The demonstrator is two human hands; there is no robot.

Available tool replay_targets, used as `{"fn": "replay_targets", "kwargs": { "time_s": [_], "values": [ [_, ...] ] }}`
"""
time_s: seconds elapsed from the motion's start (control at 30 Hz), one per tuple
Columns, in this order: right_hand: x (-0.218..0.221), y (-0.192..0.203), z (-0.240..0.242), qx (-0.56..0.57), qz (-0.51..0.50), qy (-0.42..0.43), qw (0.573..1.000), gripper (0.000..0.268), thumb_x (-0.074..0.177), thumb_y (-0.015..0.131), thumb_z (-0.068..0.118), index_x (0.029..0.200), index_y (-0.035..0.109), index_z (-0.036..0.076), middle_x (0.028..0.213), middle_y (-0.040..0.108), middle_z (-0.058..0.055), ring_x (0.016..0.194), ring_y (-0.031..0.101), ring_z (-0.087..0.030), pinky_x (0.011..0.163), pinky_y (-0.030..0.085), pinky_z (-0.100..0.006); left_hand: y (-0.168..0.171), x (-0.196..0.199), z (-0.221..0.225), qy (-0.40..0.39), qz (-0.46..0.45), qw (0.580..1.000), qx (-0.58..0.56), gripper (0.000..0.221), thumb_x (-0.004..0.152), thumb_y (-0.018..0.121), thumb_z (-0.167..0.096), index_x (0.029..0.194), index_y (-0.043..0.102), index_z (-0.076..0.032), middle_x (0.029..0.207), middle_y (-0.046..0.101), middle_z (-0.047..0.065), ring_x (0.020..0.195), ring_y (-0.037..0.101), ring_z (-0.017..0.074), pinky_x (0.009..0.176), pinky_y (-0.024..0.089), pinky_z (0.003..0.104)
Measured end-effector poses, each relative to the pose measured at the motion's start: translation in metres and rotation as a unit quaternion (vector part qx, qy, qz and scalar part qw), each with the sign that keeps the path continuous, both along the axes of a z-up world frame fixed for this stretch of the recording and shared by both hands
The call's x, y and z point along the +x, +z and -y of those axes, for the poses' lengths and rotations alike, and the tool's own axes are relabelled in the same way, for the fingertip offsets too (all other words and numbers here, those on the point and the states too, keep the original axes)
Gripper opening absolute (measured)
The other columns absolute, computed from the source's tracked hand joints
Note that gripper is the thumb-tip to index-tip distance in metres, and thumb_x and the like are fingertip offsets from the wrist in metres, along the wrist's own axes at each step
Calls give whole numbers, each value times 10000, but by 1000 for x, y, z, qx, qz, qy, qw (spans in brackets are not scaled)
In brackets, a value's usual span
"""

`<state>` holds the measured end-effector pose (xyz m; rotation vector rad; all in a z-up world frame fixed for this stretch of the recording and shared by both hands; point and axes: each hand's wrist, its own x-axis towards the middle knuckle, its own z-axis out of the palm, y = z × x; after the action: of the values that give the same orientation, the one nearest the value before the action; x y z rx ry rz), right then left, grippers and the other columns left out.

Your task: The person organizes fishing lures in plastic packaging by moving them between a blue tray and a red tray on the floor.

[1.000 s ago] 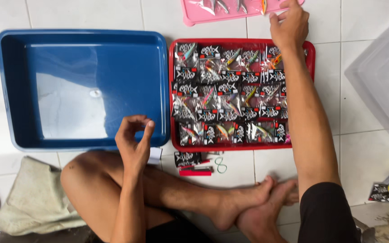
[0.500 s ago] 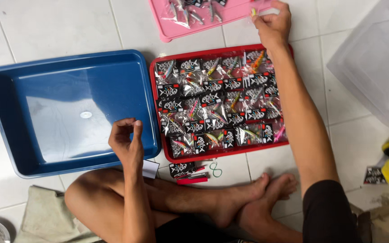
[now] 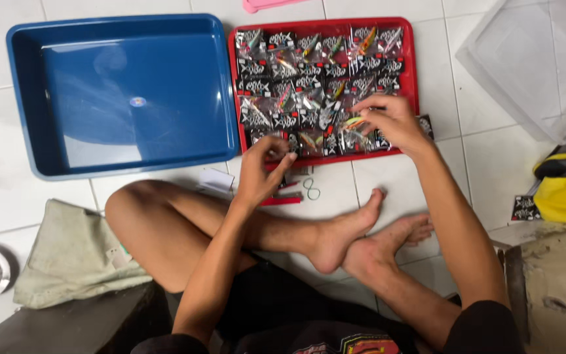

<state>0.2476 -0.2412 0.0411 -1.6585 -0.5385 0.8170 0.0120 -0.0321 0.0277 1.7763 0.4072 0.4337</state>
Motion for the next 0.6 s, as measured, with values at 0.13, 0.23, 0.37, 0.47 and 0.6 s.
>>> {"fn": "replay_targets", "kwargs": {
  "time_s": [0.13, 0.23, 0.37, 0.47, 0.6],
  "values": [
    [-27, -10, 2, -100, 130, 40, 986, 211, 1000, 580, -34, 1160, 718, -41, 975, 699, -243, 645, 685, -234, 608, 589, -342, -34, -1, 7, -37, -10, 998, 59, 228, 895, 805, -228, 1035, 685, -95, 895, 730, 124, 855, 727, 341, 803, 580, 448],
    [-16, -49, -6, -136, 210, 63, 966, 216, 975, 615, -23, 1118, 768, 32, 946, 763, -185, 808, 758, -307, 704, 588, -364, -41, -1, 9, -51, -21, 993, 99, 281, 871, 808, -257, 1074, 680, -111, 920, 727, 113, 891, 732, 351, 831, 578, 470],
    [-19, -87, -9, -137, 188, 49, 971, 228, 946, 651, 13, 1159, 710, 68, 939, 760, -123, 721, 745, -217, 668, 596, -310, -48, -7, 7, -57, -65, 992, 93, 287, 868, 797, -273, 1090, 685, -129, 946, 733, 85, 902, 741, 307, 847, 577, 455],
    [-29, -84, -13, -130, 189, 36, 973, 247, 940, 676, 21, 1184, 677, 59, 956, 756, -132, 782, 744, -240, 686, 605, -324, -40, -3, 6, -69, -81, 990, 89, 287, 877, 783, -255, 1109, 687, -117, 958, 732, 104, 920, 741, 319, 850, 576, 468],
    [-42, -71, -17, -132, 201, 28, 970, 313, 898, 741, -3, 1200, 658, -3, 1077, 728, -262, 1013, 731, -367, 797, 624, -417, -46, 4, 10, -90, -92, 987, 97, 267, 902, 760, -248, 1124, 692, -116, 978, 729, 107, 947, 732, 318, 855, 576, 458]
  ]
}}
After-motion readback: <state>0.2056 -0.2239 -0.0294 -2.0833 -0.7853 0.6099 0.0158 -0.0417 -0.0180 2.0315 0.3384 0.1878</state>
